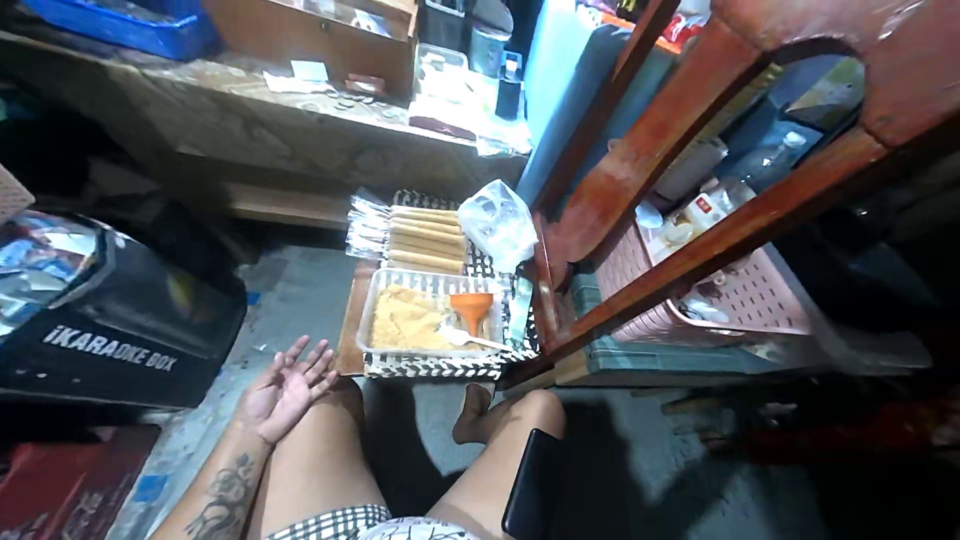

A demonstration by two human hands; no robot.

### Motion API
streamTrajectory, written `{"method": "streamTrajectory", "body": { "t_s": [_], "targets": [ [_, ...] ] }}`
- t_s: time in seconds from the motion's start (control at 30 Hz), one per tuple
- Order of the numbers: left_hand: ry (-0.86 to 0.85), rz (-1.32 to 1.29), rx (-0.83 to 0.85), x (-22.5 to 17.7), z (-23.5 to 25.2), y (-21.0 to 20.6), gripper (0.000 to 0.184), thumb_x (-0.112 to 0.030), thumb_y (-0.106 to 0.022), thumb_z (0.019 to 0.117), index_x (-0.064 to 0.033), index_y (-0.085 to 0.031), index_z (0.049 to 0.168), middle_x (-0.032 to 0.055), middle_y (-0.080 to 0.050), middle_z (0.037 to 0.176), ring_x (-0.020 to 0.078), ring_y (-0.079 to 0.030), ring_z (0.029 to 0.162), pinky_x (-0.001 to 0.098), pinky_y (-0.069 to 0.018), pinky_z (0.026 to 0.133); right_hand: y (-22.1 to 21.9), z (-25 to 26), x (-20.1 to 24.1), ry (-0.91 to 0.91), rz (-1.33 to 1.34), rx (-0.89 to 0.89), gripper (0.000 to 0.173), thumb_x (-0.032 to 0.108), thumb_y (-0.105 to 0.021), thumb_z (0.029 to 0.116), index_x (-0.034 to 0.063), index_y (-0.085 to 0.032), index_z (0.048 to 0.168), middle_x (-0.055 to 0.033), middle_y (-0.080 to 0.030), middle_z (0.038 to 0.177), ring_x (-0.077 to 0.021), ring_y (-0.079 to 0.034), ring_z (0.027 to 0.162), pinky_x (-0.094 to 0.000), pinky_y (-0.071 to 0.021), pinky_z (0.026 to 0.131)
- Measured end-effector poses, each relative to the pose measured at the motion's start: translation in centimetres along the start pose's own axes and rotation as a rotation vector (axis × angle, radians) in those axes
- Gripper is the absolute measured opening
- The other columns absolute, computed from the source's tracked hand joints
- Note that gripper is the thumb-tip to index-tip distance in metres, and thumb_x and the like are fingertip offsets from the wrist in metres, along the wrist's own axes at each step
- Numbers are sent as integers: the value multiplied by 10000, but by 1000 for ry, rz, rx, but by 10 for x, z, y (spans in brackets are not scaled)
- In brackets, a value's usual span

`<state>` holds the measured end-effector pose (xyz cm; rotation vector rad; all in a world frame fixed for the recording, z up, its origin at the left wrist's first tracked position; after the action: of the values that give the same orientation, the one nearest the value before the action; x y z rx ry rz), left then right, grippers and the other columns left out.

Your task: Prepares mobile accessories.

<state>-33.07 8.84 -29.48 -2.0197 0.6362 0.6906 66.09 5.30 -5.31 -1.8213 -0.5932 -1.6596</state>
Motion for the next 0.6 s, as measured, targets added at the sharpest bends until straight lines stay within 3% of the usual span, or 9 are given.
{"method": "streamTrajectory", "body": {
  "t_s": [0.03, 0.17, 0.3, 0.37, 0.47, 0.6],
  "targets": [
    [2, -4, -1, 1, 0, 0, 465, -398, -153, 1123, -217, -465, 1415, 19, -681, 1278, 211, -690, 1128, 397, -579, 902, 1, 3, 0, -17, 0, -82, 227, 218, -321, 1101, 105, -496, 1012, 43, -533, 734, -21, -571, 603, -163, -513, 556],
    [5, 4, 13, 1, 1, 0, 465, -397, -147, 1123, -217, -469, 1407, 14, -689, 1268, 203, -694, 1126, 392, -581, 904, 7, 20, -3, -53, -4, 67, 223, 234, -278, 1089, 114, -465, 1079, 46, -533, 753, -45, -593, 610, -192, -532, 547],
    [2, 17, 20, 3, 2, 1, 470, -405, -141, 1120, -232, -462, 1416, 1, -676, 1290, 186, -691, 1116, 374, -576, 894, -40, -54, 19, -15, -92, -237, 183, 187, -375, 1095, 72, -517, 1105, -13, -521, 810, -82, -537, 628, -243, -489, 574],
    [0, 34, 46, 5, 5, 2, 477, -416, -136, 1114, -249, -458, 1423, -19, -662, 1315, 174, -680, 1137, 367, -571, 900, -49, -62, 21, -35, -101, -291, 220, 202, -337, 1102, 119, -489, 965, 29, -504, 685, -33, -504, 532, -188, -470, 490],
    [13, 48, 47, 2, -1, -5, 476, -406, -129, 1116, -260, -496, 1381, -37, -705, 1251, 160, -699, 1105, 353, -582, 878, -50, -63, 20, -67, -55, -330, 284, 216, -320, 1108, 120, -484, 896, 26, -498, 624, -44, -490, 481, -192, -450, 451],
    [23, 51, 106, 0, -4, -10, 453, -372, -143, 1110, -239, -471, 1392, -38, -713, 1233, 154, -686, 1137, 363, -566, 932, -51, -69, 19, -98, -47, -412, 201, 234, -382, 1100, 116, -513, 1003, 23, -525, 716, -40, -498, 523, -194, -455, 487]
  ]
}}
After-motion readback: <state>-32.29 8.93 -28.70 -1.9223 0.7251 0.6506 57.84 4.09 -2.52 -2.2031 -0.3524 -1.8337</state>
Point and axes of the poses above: each hand's wrist, its own z-axis towards the middle knuckle, its own y-axis out of the back of the hand, x = y × z, the point moved 8 cm from there along z, towards the middle knuckle
